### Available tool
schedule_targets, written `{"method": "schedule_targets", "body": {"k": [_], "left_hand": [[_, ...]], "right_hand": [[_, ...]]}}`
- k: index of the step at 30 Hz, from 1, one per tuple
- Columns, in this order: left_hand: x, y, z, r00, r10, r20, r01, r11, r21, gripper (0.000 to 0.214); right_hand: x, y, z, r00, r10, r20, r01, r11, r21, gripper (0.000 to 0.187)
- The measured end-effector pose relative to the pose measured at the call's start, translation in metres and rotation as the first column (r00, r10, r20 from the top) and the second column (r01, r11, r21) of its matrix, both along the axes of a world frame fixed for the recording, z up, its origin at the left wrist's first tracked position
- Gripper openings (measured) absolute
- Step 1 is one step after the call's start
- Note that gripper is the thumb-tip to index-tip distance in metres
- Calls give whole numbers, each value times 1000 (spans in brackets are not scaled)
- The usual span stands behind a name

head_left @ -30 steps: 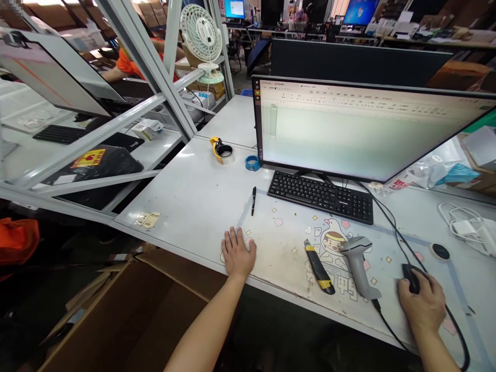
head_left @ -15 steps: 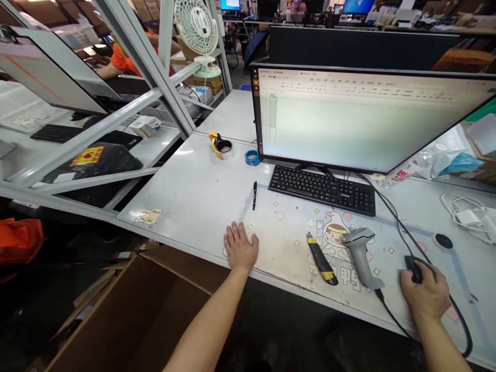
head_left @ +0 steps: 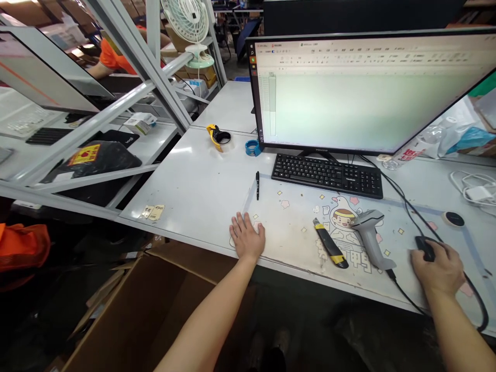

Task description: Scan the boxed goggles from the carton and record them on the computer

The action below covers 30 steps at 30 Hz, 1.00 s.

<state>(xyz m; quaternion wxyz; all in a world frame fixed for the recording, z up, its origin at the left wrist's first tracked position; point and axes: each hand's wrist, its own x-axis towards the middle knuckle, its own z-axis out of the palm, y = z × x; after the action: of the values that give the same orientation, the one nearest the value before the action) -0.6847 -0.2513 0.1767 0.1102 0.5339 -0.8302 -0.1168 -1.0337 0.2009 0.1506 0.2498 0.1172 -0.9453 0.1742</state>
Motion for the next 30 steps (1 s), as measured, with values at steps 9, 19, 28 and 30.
{"method": "schedule_targets", "body": {"k": [9,19,28,30], "left_hand": [[0,0,-3,1000,-10,-17,10,1000,-7,74],[-1,-1,-1,1000,-3,0,3,1000,1,74],[-1,-1,0,1000,-2,-3,2,1000,3,74],[-1,-1,1,1000,-2,8,2,1000,7,74]], "right_hand": [[2,-7,6,999,-43,-18,43,999,25,49],[2,-5,1,998,-44,-40,45,998,48,48],[0,-4,-1,996,-49,-69,54,996,67,56],[-2,-3,-4,997,-46,-69,51,996,70,60]]}}
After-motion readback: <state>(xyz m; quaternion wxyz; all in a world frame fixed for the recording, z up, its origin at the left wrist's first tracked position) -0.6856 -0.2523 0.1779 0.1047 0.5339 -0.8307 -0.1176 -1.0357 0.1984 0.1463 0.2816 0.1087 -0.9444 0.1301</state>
